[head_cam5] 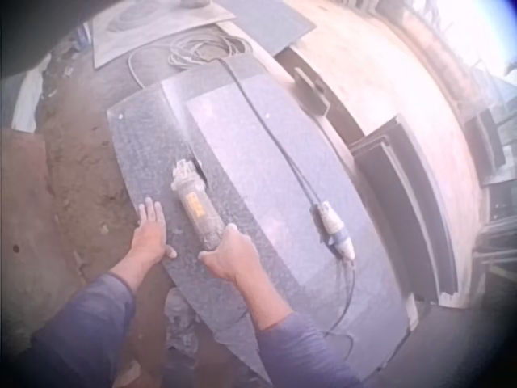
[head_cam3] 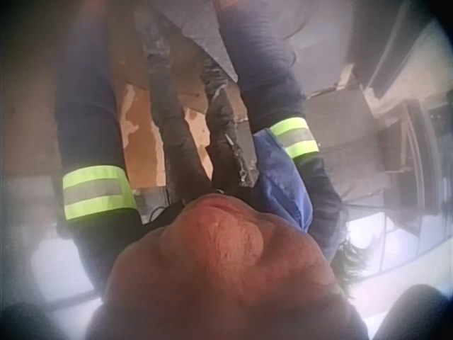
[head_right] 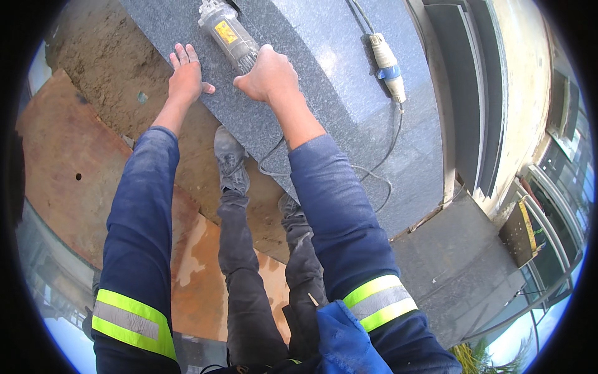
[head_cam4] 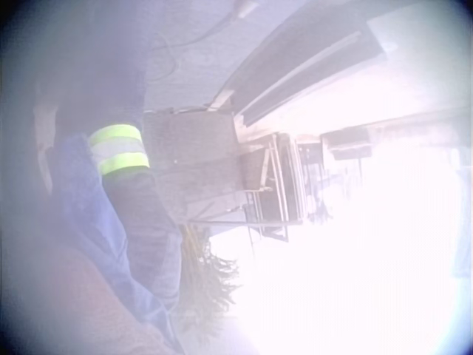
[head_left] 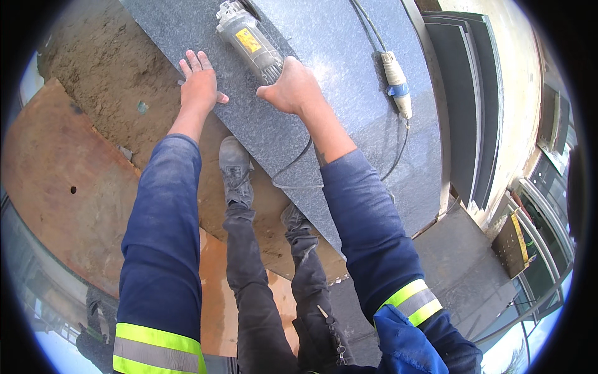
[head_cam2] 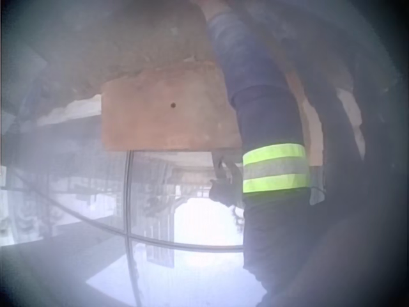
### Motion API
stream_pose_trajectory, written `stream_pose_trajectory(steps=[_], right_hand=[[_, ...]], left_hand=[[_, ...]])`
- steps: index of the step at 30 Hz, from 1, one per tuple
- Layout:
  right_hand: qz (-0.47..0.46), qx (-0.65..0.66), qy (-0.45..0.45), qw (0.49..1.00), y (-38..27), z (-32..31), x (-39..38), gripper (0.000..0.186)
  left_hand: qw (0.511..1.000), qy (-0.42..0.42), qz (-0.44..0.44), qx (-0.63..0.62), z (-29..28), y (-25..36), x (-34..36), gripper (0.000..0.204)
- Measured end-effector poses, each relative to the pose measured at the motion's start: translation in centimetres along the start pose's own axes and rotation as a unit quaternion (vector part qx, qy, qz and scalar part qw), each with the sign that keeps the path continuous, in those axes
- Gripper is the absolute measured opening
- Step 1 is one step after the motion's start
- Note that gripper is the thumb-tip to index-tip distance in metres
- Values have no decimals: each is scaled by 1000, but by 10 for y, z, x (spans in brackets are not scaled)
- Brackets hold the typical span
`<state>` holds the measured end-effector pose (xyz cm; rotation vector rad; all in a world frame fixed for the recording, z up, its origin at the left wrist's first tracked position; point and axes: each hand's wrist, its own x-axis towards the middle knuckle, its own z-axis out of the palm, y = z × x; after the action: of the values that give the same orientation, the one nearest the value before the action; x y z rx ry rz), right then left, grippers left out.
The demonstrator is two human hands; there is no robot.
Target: The person uses an angle grinder to cut a large gray stone slab placed on the ground. They hold the slab with one hand and guide the grinder with the other, creating a cut line along the slab's surface.
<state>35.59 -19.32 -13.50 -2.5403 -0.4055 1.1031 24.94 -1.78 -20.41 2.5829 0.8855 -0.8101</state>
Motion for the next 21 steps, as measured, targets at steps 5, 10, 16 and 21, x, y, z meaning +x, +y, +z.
stream_pose_trajectory(steps=[5, 10, 16, 21], right_hand=[[-21, 1, 31, 999, 18, 3, -16, 64], [-4, 5, 12, 1000, 8, 3, -6, 60], [-20, 7, 21, 1000, -2, 5, 17, 63], [-23, 4, 18, 1000, 3, 2, 10, 64]], left_hand=[[1000, 7, 9, -9, 0, 1, 1, 137], [1000, 8, 9, -7, 3, -1, 2, 138], [1000, 9, 8, -3, 2, 1, 3, 140], [1000, 4, 3, -9, 2, 1, 2, 139]])
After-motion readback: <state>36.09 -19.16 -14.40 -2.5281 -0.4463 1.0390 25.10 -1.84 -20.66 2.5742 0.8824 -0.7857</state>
